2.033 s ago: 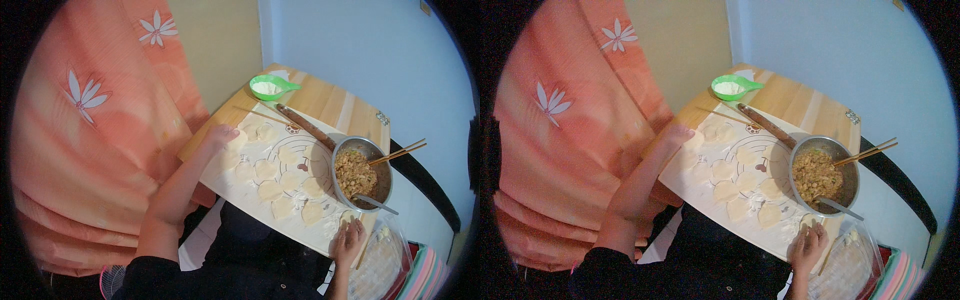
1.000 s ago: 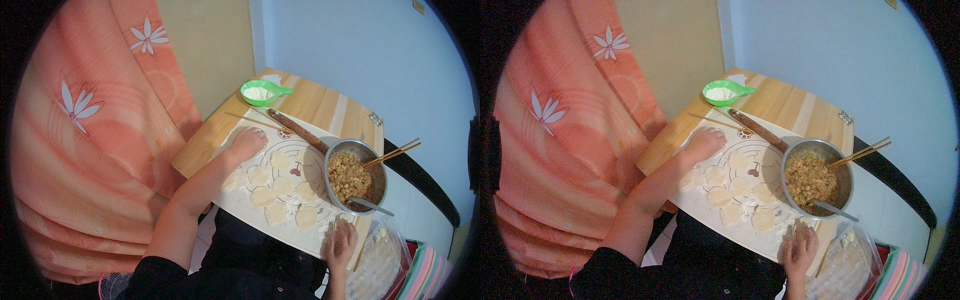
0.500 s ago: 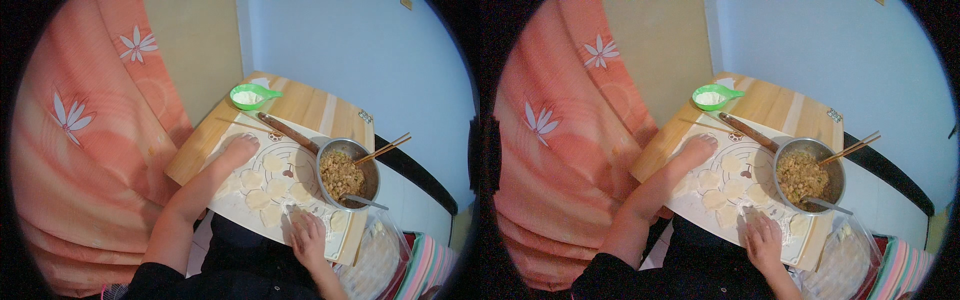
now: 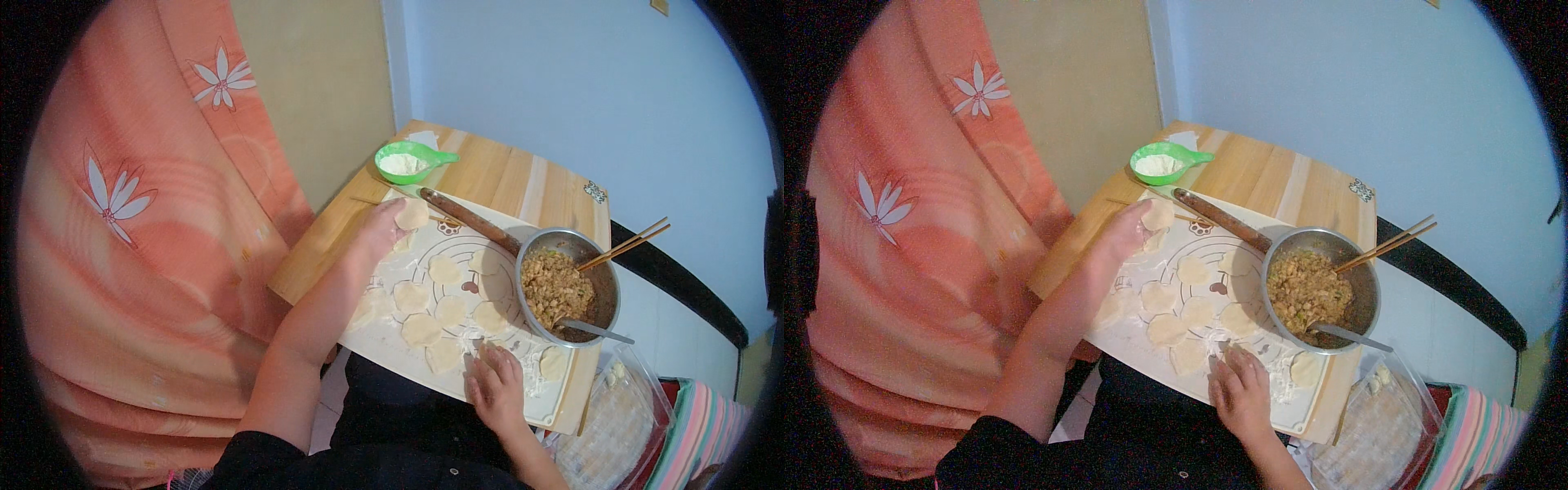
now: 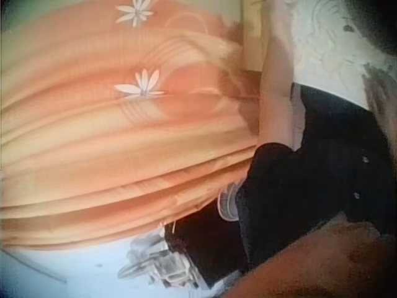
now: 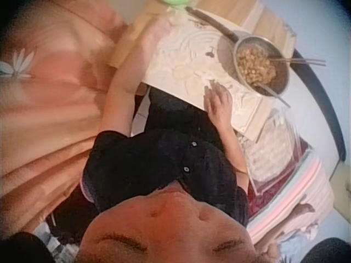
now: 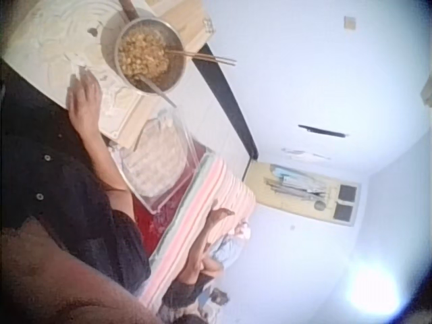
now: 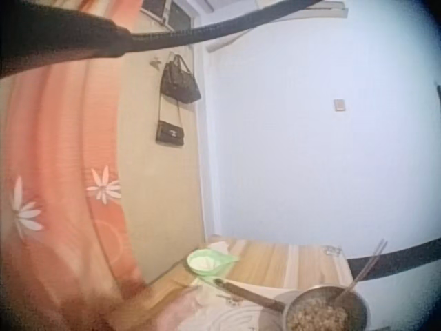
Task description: The person prepares dumplings by placing a meat filling onto round dough wrappers using a spoon and then folding them shut by hand. The finished dumplings are placed on a silicone mat on the table.
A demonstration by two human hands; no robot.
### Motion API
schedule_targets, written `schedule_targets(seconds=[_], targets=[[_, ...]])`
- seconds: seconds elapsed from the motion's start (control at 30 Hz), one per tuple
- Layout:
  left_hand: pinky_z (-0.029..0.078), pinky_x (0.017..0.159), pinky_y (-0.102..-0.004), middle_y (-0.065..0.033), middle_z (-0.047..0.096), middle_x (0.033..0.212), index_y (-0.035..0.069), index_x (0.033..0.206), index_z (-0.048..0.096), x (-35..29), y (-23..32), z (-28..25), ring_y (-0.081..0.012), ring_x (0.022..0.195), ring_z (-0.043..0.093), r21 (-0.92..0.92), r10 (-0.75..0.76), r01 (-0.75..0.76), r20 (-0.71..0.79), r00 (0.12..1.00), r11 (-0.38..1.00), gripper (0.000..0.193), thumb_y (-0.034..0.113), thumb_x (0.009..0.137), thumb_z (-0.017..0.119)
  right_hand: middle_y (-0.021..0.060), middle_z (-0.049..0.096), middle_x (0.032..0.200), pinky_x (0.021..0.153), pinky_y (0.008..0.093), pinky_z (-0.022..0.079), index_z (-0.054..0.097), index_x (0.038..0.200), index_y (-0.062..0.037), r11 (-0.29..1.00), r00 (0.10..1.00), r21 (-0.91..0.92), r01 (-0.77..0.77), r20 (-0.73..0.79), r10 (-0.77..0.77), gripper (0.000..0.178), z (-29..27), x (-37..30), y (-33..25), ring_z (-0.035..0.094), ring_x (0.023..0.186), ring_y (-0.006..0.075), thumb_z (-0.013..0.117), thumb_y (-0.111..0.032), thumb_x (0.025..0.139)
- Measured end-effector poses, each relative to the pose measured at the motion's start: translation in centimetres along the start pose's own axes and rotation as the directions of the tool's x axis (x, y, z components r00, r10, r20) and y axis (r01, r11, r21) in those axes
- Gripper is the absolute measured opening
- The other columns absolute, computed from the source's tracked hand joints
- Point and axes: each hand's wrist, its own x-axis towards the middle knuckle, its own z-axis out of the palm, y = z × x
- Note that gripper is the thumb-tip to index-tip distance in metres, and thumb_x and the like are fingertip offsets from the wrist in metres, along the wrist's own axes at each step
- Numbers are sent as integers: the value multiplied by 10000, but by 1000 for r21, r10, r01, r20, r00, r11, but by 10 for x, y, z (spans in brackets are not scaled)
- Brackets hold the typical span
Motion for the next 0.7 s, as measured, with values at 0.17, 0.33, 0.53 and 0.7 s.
schedule_targets(seconds=[0.17,0.33,0.53,0.7], targets=[[493,863,-338,-111,586,1152,-21,1229,487,-12,-16,37,-198,1022,589,116,-59,31,251,966,993,358,173,930,522,171,510,1219,966,464,380,602,1094,-56,1000,1000,16,-20,15,20,363,-2,1,-2,471,1127,385,671,-101,741],[462,871,-304,-103,626,1076,-27,1152,545,15,-20,9,-173,993,586,631,327,-433,285,901,643,288,124,908,552,164,514,1210,966,458,382,608,1085,-62,999,1000,42,-25,-14,26,347,-3,2,-3,475,1116,381,665,-90,743],[476,813,-325,-134,661,977,22,1053,635,-5,16,-55,-223,949,614,882,276,-238,129,952,407,235,136,849,607,165,516,1201,967,463,380,606,1076,-61,998,999,55,-36,2,36,335,-1,0,-2,475,1113,385,661,-84,746],[424,900,-368,-91,619,1037,94,1087,636,-49,9,-32,-253,1030,552,967,277,-239,253,927,-85,308,180,791,646,173,519,1202,965,467,383,601,1060,-37,998,999,54,-42,5,42,313,-1,0,-2,474,1115,389,654,-78,755]])
